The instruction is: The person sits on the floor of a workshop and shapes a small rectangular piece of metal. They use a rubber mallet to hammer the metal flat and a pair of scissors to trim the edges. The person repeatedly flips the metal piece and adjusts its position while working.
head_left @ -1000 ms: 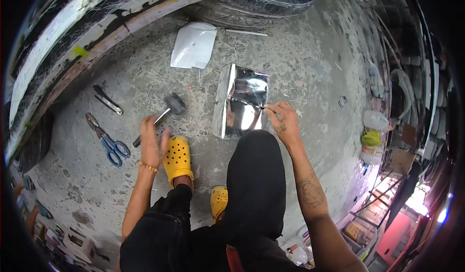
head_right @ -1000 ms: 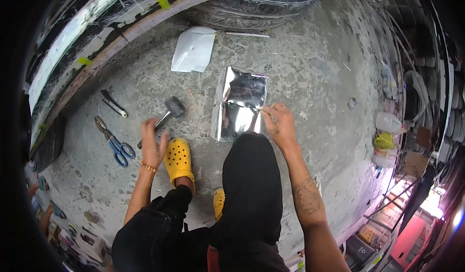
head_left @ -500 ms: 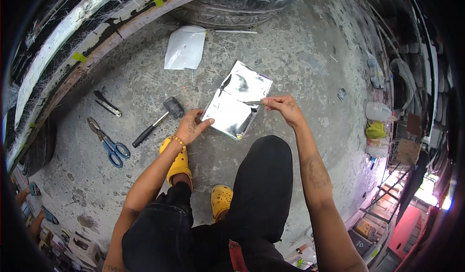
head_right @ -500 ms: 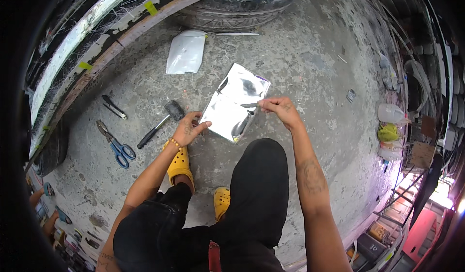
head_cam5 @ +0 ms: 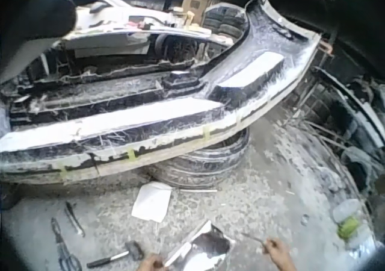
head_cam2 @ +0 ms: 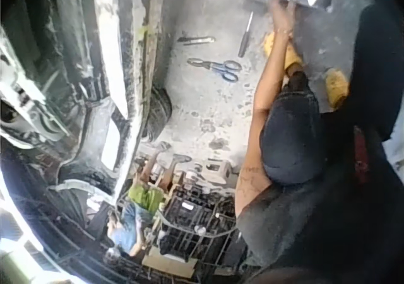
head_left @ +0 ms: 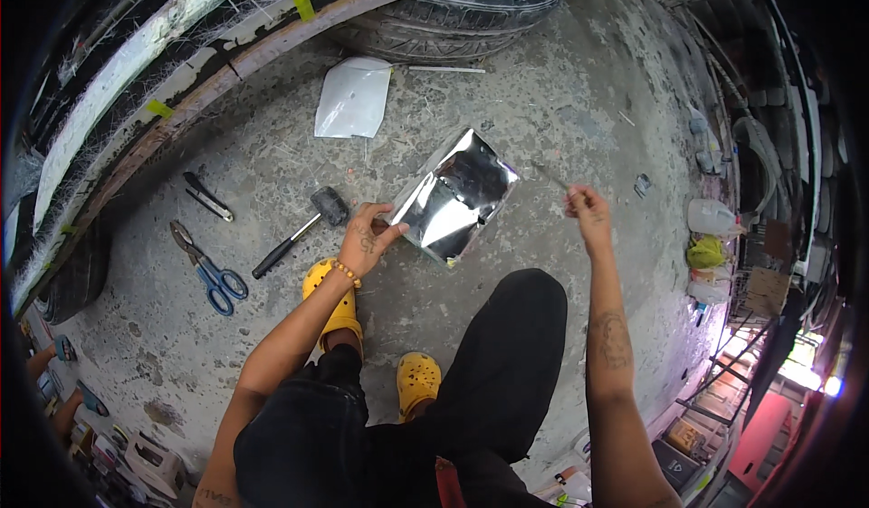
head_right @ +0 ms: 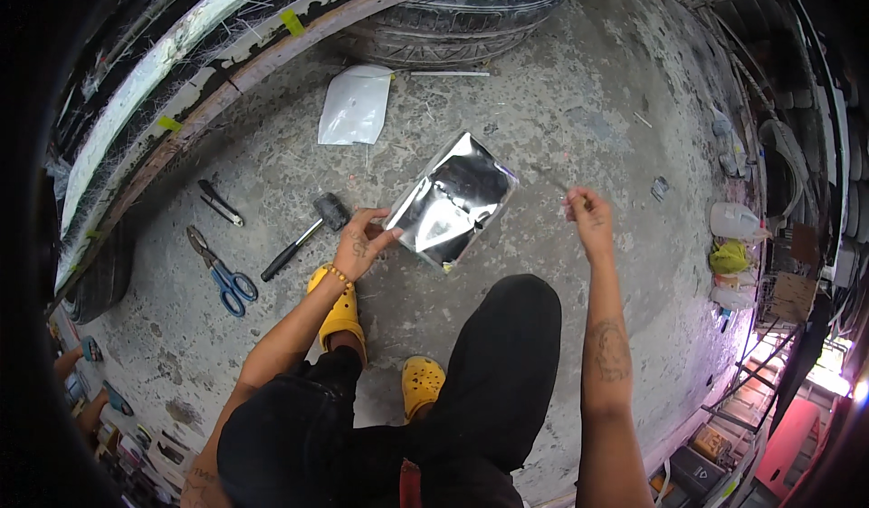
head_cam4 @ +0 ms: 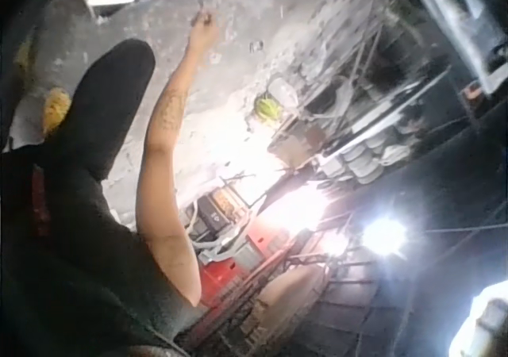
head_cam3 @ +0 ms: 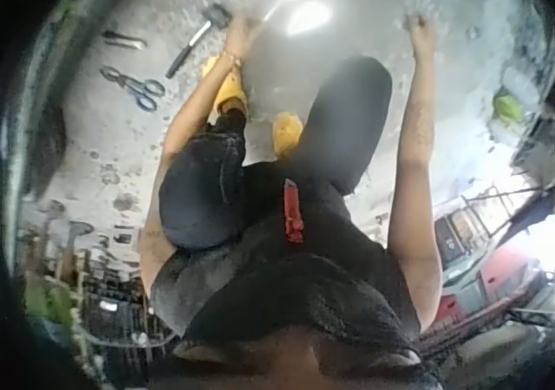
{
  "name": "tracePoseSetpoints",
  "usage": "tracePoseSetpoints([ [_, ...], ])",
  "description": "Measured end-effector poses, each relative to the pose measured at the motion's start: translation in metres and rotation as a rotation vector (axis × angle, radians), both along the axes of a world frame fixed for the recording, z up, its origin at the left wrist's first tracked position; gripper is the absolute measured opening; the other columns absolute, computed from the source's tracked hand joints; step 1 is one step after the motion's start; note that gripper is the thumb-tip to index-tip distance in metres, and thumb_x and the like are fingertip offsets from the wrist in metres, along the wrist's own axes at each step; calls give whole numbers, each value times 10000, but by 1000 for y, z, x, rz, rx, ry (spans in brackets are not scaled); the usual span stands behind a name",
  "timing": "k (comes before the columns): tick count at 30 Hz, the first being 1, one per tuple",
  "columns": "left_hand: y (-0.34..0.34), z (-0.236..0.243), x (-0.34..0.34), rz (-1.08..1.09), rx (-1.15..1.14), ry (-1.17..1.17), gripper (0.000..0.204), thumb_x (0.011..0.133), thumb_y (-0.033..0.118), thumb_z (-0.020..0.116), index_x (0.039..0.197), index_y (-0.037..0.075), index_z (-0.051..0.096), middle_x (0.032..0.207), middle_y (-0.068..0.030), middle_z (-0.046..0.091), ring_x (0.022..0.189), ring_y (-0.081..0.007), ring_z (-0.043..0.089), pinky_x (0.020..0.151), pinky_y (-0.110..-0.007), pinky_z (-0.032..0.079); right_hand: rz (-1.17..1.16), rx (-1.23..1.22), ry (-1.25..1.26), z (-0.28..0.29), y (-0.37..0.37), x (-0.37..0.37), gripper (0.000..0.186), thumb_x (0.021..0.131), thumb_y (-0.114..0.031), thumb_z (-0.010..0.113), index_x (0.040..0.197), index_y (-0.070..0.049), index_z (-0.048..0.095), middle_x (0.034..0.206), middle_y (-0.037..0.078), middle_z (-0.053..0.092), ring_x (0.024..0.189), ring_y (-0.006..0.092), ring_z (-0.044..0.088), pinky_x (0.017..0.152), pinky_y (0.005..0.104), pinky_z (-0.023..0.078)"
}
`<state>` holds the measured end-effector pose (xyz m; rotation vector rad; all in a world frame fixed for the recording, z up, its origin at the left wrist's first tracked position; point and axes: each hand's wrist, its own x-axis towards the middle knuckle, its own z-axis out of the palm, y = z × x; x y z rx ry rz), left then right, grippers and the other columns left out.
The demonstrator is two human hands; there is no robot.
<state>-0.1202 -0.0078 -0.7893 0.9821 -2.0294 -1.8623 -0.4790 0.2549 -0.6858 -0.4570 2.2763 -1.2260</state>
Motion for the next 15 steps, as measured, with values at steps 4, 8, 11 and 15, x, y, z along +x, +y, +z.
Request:
tracePoseSetpoints([
  [4, -30, 11, -1, 188, -131, 82, 302, 920, 126, 725, 1195, 23, 653, 1057, -95, 678, 950, -166, 673, 845, -308, 556, -139, 67, -417, -64, 40, 43, 208, 1032, -220, 600, 1161, -57, 604, 937, 51, 704, 745, 105, 618, 691, 257, 524],
  [8, -47, 29, -8, 202, -178, 106, 261, 928, 121, 708, 1160, 12, 660, 1048, -83, 671, 931, -161, 664, 823, -298, 542, -132, -10, -699, -101, 109, 102, 315, 949, -223, 726, 1180, -50, 601, 986, 75, 712, 878, 139, 661, 762, 288, 545],
  [11, -47, 27, 18, 133, -268, 27, 257, 938, 154, 711, 1142, 5, 661, 1035, -82, 664, 826, -145, 638, 757, -290, 528, 59, 236, -608, -90, 96, 102, 425, 897, -285, 780, 1192, -31, 609, 1008, 88, 714, 924, 159, 663, 802, 310, 544],
  [15, -27, 8, 33, -100, 62, -129, 429, 899, 313, 781, 1124, -31, 657, 1059, -158, 666, 808, -201, 690, 720, -333, 557, 279, 511, -373, -72, 61, 80, 636, 804, -412, 852, 1224, 4, 617, 1067, 123, 709, 1001, 203, 658, 881, 355, 534],
])
